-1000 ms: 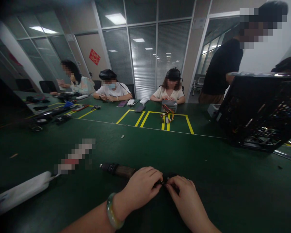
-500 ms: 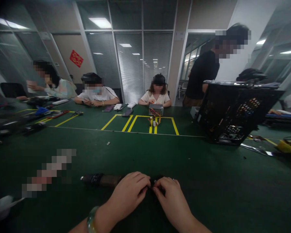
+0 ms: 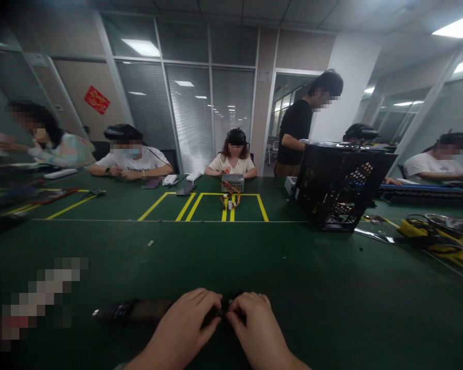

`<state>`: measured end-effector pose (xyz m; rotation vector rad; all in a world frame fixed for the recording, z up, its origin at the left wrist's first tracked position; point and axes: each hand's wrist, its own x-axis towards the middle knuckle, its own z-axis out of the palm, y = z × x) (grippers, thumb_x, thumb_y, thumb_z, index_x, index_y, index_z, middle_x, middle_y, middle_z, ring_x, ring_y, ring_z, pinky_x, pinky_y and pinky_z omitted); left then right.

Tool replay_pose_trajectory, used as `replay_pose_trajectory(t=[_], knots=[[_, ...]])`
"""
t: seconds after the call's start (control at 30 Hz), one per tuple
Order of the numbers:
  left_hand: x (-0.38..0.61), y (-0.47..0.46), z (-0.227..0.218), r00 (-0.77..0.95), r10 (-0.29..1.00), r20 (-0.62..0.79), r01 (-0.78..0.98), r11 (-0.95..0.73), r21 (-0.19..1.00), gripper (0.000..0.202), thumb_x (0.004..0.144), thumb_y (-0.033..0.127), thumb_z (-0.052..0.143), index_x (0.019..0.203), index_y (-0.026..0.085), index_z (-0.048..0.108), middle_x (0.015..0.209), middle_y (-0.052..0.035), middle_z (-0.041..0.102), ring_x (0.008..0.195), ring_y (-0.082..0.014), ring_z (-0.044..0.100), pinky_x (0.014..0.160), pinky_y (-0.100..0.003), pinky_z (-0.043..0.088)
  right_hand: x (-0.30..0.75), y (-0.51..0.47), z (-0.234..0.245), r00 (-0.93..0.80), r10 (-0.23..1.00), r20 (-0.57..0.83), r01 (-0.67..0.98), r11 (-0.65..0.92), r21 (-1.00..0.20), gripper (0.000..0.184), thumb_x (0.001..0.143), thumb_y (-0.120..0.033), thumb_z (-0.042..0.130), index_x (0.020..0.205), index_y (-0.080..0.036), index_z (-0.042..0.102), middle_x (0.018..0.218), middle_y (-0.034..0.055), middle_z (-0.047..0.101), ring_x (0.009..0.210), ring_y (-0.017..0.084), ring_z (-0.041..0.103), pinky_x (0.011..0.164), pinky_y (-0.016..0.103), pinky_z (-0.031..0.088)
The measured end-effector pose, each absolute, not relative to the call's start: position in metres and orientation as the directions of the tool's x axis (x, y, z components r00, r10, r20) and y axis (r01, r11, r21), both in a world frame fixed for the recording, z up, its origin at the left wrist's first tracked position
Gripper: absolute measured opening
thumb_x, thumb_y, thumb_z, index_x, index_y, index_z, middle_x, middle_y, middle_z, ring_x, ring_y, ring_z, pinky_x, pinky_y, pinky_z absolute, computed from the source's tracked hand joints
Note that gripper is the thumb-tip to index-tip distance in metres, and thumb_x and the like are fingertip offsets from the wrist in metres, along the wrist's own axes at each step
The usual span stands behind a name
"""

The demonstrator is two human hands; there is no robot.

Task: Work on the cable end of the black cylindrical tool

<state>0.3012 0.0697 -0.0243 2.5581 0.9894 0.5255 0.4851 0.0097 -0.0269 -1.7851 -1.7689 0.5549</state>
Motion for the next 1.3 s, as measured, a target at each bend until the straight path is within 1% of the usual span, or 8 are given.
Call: replay_pose_trajectory(t=[0.2, 0.4, 0.5, 0.63, 0.8, 0.93, 1.13, 1.3], knots=[[0.3008, 0.0703, -0.0232, 0.730, 0.647, 0.221, 0.523, -0.737, 0.428, 0.020, 0.084, 0.011, 0.053, 0.094, 0.026, 0.059, 0.101, 0.0027, 0.062, 0.095, -0.0177, 0.054, 0.089, -0.033, 0.041, 0.4843, 0.0092, -0.0277, 0.053, 0.994, 0.091, 0.760, 0.019, -0.649, 0.010, 0.085, -0.019, 0.061, 0.078, -0.025, 0.065, 0.081, -0.0035, 0.066, 0.081, 0.017, 0.058, 0.080, 0.029, 0.036], [0.3005, 0.0688, -0.0245, 0.679, 0.700, 0.223, 0.561, -0.690, 0.457, 0.016, 0.082, 0.018, 0.057, 0.097, 0.025, 0.058, 0.096, -0.0003, 0.061, 0.089, -0.0190, 0.054, 0.082, -0.033, 0.043, 0.4850, 0.0090, -0.0307, 0.057, 0.993, 0.103, 0.751, 0.026, -0.659, 0.010, 0.084, -0.017, 0.062, 0.077, -0.025, 0.065, 0.079, -0.0041, 0.065, 0.080, 0.016, 0.058, 0.079, 0.028, 0.035], [0.3005, 0.0697, -0.0254, 0.700, 0.676, 0.232, 0.546, -0.715, 0.437, 0.010, 0.085, 0.018, 0.053, 0.092, 0.023, 0.058, 0.096, -0.0006, 0.062, 0.090, -0.0189, 0.054, 0.083, -0.033, 0.043, 0.4853, 0.0099, -0.0320, 0.056, 0.994, 0.099, 0.751, 0.023, -0.660, 0.010, 0.083, -0.017, 0.062, 0.077, -0.024, 0.066, 0.080, -0.0039, 0.065, 0.081, 0.016, 0.058, 0.079, 0.028, 0.034], [0.2998, 0.0713, -0.0240, 0.743, 0.624, 0.241, 0.500, -0.758, 0.419, 0.016, 0.084, 0.012, 0.050, 0.092, 0.023, 0.059, 0.100, 0.0003, 0.062, 0.095, -0.0184, 0.054, 0.088, -0.034, 0.042, 0.4848, 0.0104, -0.0316, 0.062, 0.993, 0.099, 0.756, 0.018, -0.654, 0.010, 0.083, -0.015, 0.062, 0.077, -0.024, 0.066, 0.082, -0.0043, 0.066, 0.084, 0.016, 0.058, 0.080, 0.028, 0.033], [0.2997, 0.0707, -0.0242, 0.710, 0.667, 0.226, 0.531, -0.718, 0.451, 0.020, 0.082, 0.015, 0.055, 0.099, 0.024, 0.058, 0.100, -0.0001, 0.061, 0.093, -0.0192, 0.054, 0.086, -0.034, 0.043, 0.4847, 0.0108, -0.0318, 0.057, 0.995, 0.086, 0.752, 0.014, -0.658, 0.011, 0.084, -0.016, 0.061, 0.078, -0.024, 0.066, 0.082, -0.0039, 0.066, 0.083, 0.016, 0.058, 0.081, 0.028, 0.033], [0.3001, 0.0708, -0.0253, 0.700, 0.681, 0.215, 0.552, -0.707, 0.442, 0.010, 0.085, 0.019, 0.053, 0.093, 0.023, 0.058, 0.098, -0.0007, 0.061, 0.092, -0.0193, 0.054, 0.086, -0.035, 0.043, 0.4851, 0.0112, -0.0319, 0.051, 0.995, 0.086, 0.758, 0.018, -0.652, 0.012, 0.085, -0.017, 0.060, 0.078, -0.024, 0.066, 0.082, -0.0032, 0.066, 0.083, 0.016, 0.058, 0.080, 0.028, 0.034], [0.2998, 0.0714, -0.0246, 0.732, 0.645, 0.222, 0.518, -0.737, 0.434, 0.018, 0.084, 0.011, 0.051, 0.095, 0.024, 0.058, 0.101, 0.0011, 0.062, 0.096, -0.0185, 0.054, 0.090, -0.035, 0.042, 0.4848, 0.0110, -0.0315, 0.052, 0.995, 0.086, 0.747, 0.019, -0.665, 0.012, 0.084, -0.016, 0.061, 0.078, -0.025, 0.066, 0.082, -0.0045, 0.066, 0.083, 0.016, 0.058, 0.081, 0.028, 0.033], [0.2994, 0.0703, -0.0249, 0.699, 0.681, 0.217, 0.548, -0.706, 0.449, 0.014, 0.083, 0.017, 0.055, 0.095, 0.023, 0.058, 0.099, -0.0009, 0.061, 0.092, -0.0191, 0.055, 0.086, -0.034, 0.044, 0.4854, 0.0110, -0.0319, 0.054, 0.996, 0.074, 0.753, 0.008, -0.658, 0.011, 0.084, -0.017, 0.060, 0.077, -0.024, 0.065, 0.082, -0.0039, 0.066, 0.083, 0.016, 0.058, 0.082, 0.029, 0.033]])
